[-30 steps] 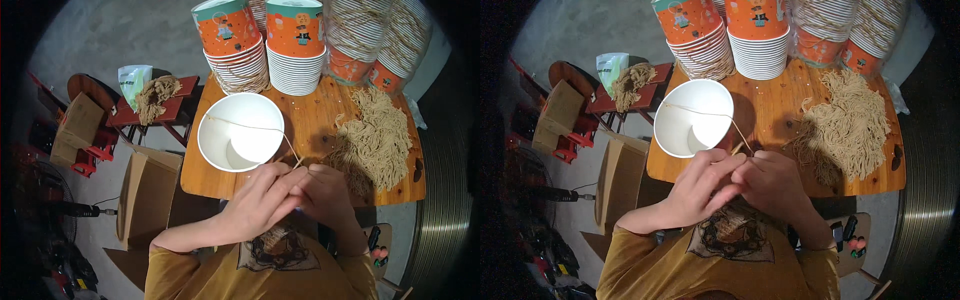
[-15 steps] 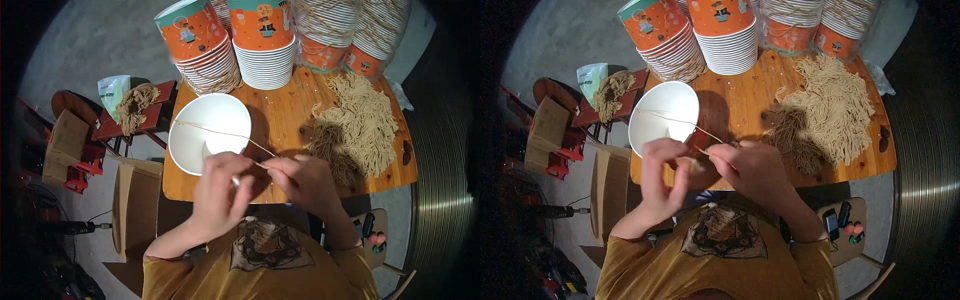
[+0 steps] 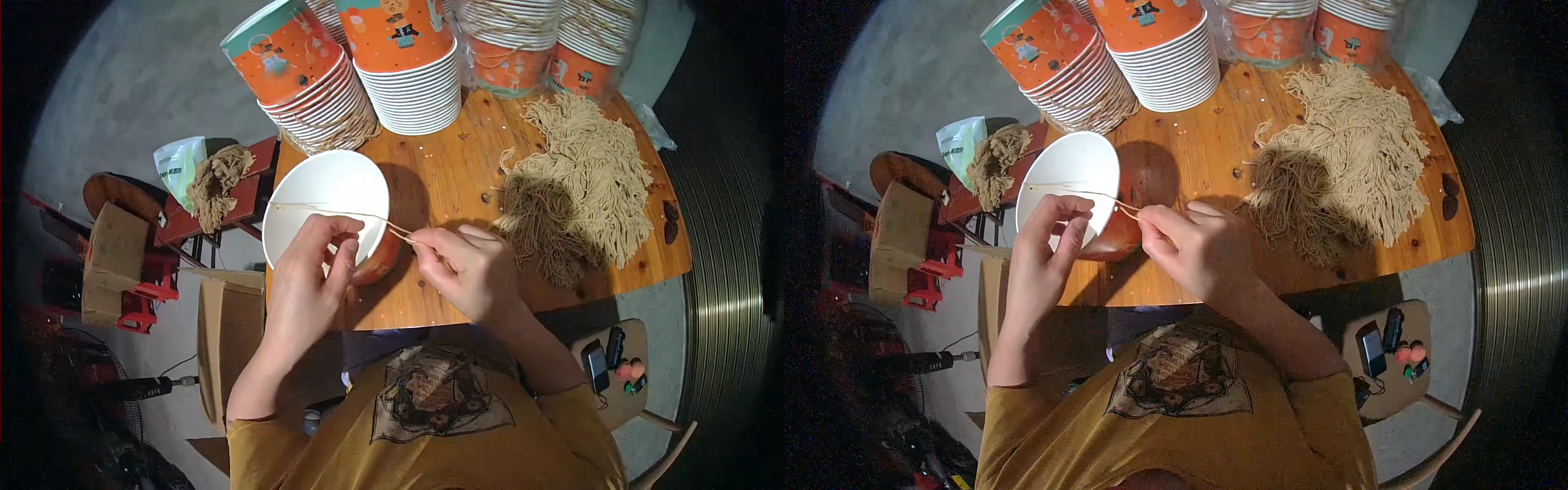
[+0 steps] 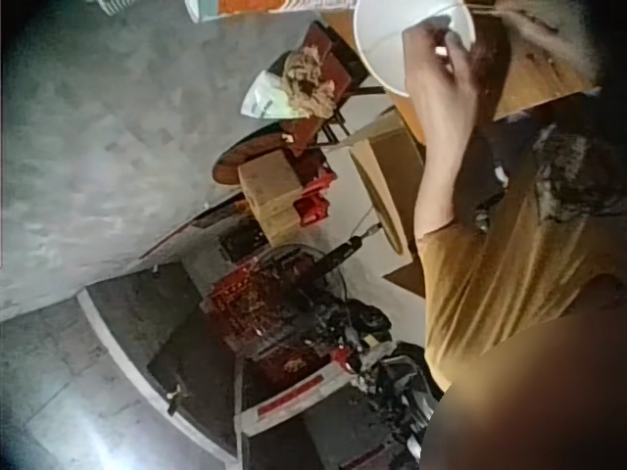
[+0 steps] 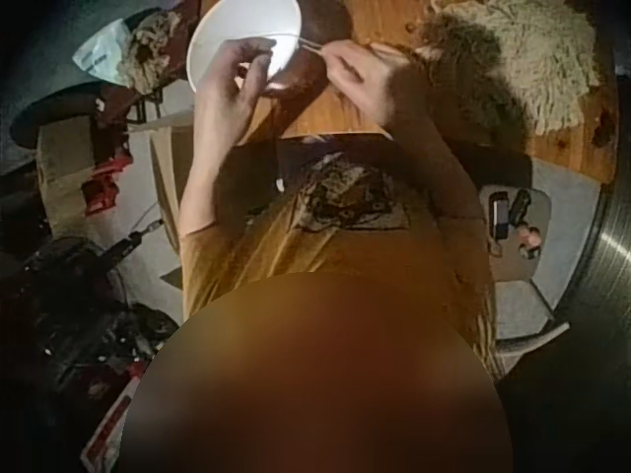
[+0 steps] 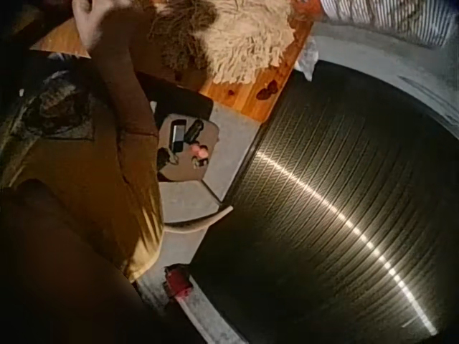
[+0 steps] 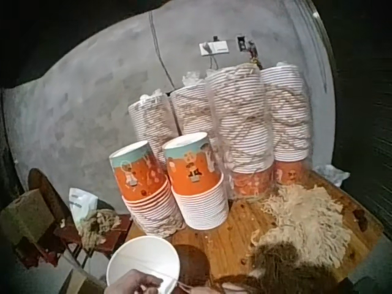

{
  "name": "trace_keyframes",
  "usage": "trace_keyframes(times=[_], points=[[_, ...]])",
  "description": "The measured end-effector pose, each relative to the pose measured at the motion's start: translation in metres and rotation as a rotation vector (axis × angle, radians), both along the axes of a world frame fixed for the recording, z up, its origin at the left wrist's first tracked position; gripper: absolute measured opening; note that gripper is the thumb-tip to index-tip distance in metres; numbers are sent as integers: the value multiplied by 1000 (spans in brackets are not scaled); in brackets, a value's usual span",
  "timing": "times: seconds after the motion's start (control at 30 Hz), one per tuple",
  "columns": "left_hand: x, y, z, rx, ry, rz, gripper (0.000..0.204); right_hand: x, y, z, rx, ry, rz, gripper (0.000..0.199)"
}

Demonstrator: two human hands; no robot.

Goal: Tie knots in long strands of fiber to prepare them for packaging or use with paper bowls.

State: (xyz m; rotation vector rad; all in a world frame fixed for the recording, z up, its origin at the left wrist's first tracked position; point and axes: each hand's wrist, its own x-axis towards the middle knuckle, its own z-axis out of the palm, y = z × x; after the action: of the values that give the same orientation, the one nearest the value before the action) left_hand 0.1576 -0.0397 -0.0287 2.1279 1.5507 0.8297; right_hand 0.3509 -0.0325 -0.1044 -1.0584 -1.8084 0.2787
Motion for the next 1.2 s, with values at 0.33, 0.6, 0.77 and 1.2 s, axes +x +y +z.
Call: trace_keyframes(times=[0.33, 0.6, 0.77, 1.2], points=[[2, 6, -2, 39, -11, -35, 11, -2, 2, -6, -38, 189, 71, 13], [-4, 9, -6, -46, -77, 13, 11, -7, 6, -15, 31, 257, 91, 17], [-5, 11, -6, -66, -73, 3, 13, -9, 8, -15, -20, 239, 87, 16], [-13, 42, -10, -299, 80, -231, 13, -19, 14, -8, -100, 170, 101, 11]])
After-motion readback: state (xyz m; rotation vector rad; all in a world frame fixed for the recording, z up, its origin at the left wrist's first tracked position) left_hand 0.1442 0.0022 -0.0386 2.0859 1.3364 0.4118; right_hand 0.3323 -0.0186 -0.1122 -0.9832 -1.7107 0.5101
